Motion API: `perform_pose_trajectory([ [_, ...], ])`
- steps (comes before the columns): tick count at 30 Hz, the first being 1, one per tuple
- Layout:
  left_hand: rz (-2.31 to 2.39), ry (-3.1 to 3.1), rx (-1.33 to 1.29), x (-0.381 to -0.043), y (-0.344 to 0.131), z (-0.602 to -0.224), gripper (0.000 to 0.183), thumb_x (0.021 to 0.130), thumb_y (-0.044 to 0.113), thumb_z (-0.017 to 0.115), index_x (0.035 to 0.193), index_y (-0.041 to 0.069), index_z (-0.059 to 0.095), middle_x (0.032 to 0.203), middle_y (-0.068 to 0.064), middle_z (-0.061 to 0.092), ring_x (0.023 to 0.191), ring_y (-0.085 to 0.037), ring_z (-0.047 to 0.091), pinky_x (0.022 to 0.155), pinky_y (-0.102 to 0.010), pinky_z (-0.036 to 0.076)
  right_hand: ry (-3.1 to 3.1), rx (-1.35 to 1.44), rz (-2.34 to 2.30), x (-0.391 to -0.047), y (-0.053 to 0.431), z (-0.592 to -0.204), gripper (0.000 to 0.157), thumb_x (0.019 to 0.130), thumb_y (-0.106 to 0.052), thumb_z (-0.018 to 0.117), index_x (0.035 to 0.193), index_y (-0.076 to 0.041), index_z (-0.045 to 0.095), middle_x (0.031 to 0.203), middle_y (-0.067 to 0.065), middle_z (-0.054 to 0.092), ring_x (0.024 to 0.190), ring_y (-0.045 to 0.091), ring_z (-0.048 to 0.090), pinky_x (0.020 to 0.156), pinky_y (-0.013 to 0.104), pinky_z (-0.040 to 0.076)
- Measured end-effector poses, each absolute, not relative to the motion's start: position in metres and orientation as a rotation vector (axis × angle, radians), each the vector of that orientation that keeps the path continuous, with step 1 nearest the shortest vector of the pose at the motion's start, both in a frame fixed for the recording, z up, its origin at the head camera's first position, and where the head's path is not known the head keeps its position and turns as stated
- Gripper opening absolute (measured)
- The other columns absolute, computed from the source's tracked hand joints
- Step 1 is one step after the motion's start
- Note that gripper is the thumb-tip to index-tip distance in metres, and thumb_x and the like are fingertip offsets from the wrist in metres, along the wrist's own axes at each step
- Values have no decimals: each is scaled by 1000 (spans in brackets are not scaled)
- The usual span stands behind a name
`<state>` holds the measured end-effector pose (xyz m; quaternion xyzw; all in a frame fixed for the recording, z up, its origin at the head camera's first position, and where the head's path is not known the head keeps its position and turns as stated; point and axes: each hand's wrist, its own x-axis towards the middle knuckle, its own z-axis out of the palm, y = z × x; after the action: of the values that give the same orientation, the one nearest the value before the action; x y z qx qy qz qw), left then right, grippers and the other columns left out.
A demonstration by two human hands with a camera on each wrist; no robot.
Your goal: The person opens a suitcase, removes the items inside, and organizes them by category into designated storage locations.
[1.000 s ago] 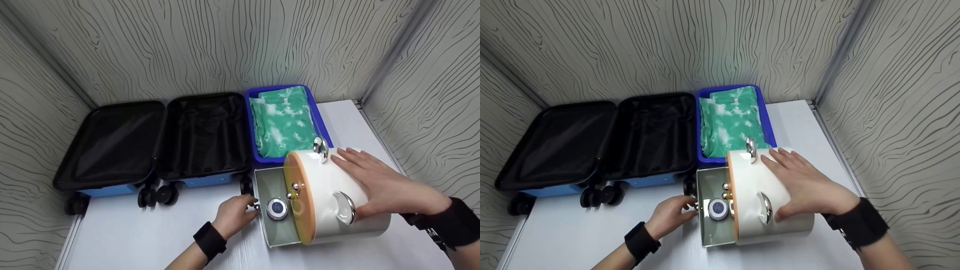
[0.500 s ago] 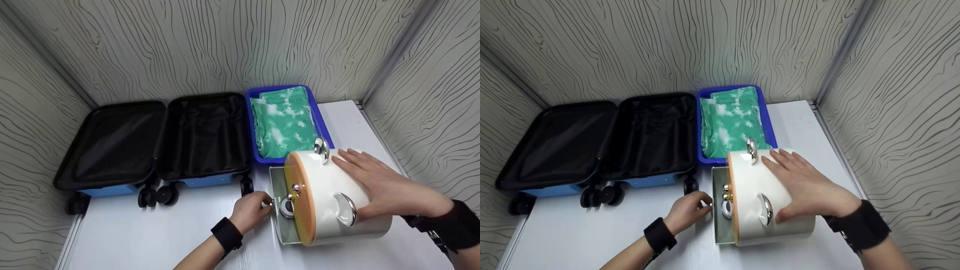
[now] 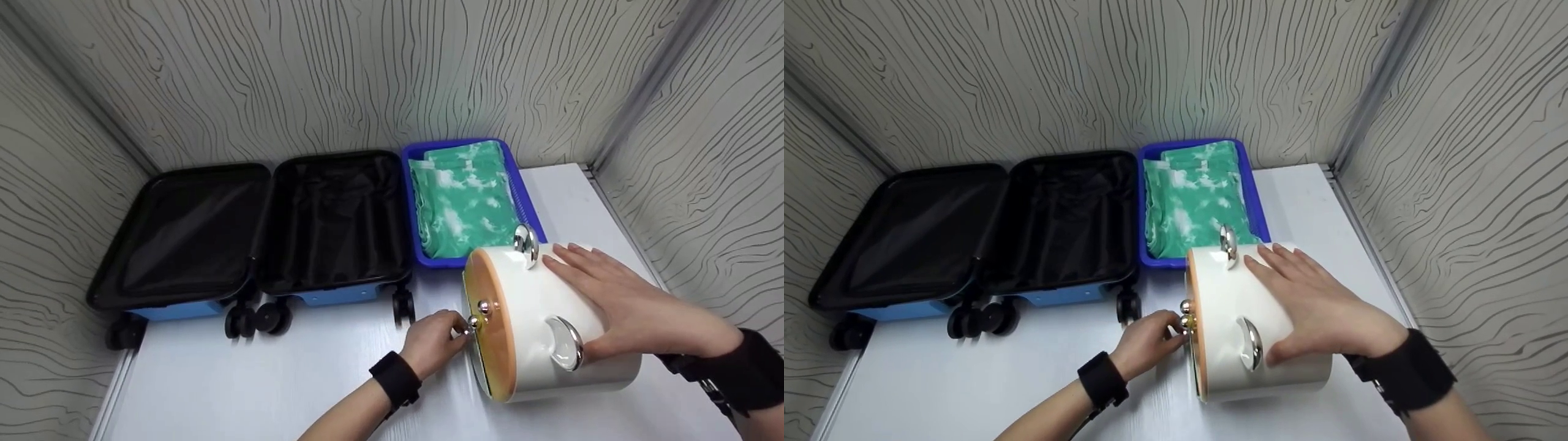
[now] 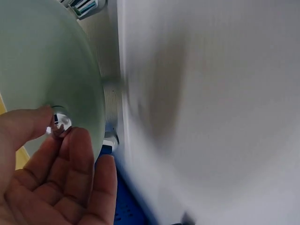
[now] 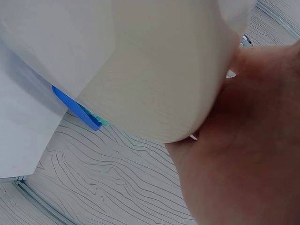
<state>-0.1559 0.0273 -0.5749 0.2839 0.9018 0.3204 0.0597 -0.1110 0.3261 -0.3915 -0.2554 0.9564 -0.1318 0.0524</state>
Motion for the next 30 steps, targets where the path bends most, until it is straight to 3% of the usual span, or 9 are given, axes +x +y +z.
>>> perform_pose_trajectory([
  [9, 1015, 2686, 854, -155, 31, -579, 7, 90, 19, 76, 96, 19, 71, 90, 9, 66, 69, 3, 53, 60, -17, 43, 2900, -764, -411, -111, 326, -390, 134, 60, -71, 86, 163, -13, 26, 165, 16, 29, 148, 46, 26, 118, 20, -7],
  [14, 950, 2646, 916, -157, 24, -571, 15, 94, 25, 74, 109, 19, 75, 99, 9, 70, 80, 0, 60, 68, -18, 48, 2911, -780, -404, -111, 326, -392, 135, 58, -70, 87, 163, -11, 26, 164, 18, 30, 148, 45, 26, 118, 19, -6],
  [20, 793, 2769, 1103, -162, 1, -548, 36, 99, 31, 68, 131, 15, 68, 119, 3, 70, 108, -15, 65, 90, -30, 53, 2902, -761, -397, -110, 327, -391, 135, 59, -70, 87, 164, -12, 24, 165, 17, 28, 149, 44, 24, 118, 19, -7],
  [26, 720, 2938, 1199, -175, -34, -523, 43, 99, 30, 69, 137, 11, 64, 131, -4, 66, 121, -24, 60, 100, -41, 49, 2880, -759, -382, -112, 326, -389, 135, 57, -58, 91, 164, -13, 22, 166, 18, 25, 150, 44, 22, 116, 18, -8],
  [30, 651, 3074, 1170, -188, -69, -518, 47, 97, 29, 71, 140, 11, 63, 135, -8, 63, 128, -29, 55, 108, -48, 43, 2864, -773, -412, -114, 327, -386, 123, 65, -48, 89, 164, -13, 25, 166, 18, 26, 151, 40, 22, 115, 14, -7],
])
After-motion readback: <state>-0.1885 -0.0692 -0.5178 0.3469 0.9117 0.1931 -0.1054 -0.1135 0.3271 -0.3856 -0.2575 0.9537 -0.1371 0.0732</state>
